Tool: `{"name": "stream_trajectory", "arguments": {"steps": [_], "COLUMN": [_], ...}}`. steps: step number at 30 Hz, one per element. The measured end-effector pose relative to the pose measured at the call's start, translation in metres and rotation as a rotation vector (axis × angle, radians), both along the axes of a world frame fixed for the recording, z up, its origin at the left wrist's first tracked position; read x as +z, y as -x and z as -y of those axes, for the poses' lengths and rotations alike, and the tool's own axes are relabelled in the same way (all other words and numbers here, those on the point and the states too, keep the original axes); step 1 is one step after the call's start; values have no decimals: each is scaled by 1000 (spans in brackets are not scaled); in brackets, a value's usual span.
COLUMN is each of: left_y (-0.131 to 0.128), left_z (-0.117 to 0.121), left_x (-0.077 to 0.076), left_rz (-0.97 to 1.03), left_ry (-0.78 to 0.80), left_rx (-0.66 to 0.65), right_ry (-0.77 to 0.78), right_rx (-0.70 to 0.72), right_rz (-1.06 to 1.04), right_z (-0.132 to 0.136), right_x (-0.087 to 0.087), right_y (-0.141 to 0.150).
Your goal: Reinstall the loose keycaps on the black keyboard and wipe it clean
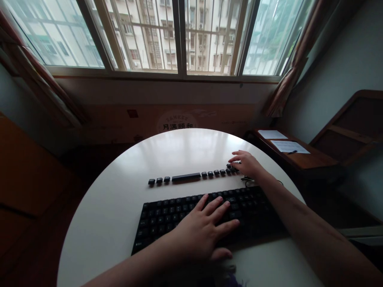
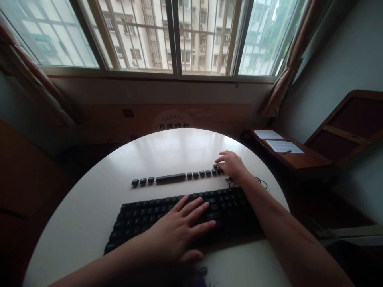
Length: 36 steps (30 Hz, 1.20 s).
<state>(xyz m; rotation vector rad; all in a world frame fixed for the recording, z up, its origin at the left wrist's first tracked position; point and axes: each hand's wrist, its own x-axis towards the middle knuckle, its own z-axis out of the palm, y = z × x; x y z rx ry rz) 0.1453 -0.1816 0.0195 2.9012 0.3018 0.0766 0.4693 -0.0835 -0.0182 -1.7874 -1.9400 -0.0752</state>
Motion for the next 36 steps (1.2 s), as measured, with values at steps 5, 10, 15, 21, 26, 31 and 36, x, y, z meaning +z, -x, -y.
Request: {"name": "stream_trajectory", "arguments": {"steps": [5,10,15,21,26,31,36], "left_y": [-1,-2,-2,-2,-1,-1,0], "left_z": [1,3,4,3,3,3,3], "left_x": [3,6,6,3,5,5,2], "left_rz": [-2,-5,-8,9,10,12,29], "left_ry": [4,2,0,1,22,19,0], "left_rx": [9,19,30,29,30,26,19], "right_ry": [12,6,-9,-67,-107,-99,-41], "right_rx": [-6,-19,-20,-8,8,-10,-20], "right_rz": [-14,-17,-22,-23,-6,19,31], "right_z": [-2,-2,-1,-1,2,5,6], "right_x": [-1,0,1,2,5,7,3], "right_y": [0,2,5,7,7,6,10]}}
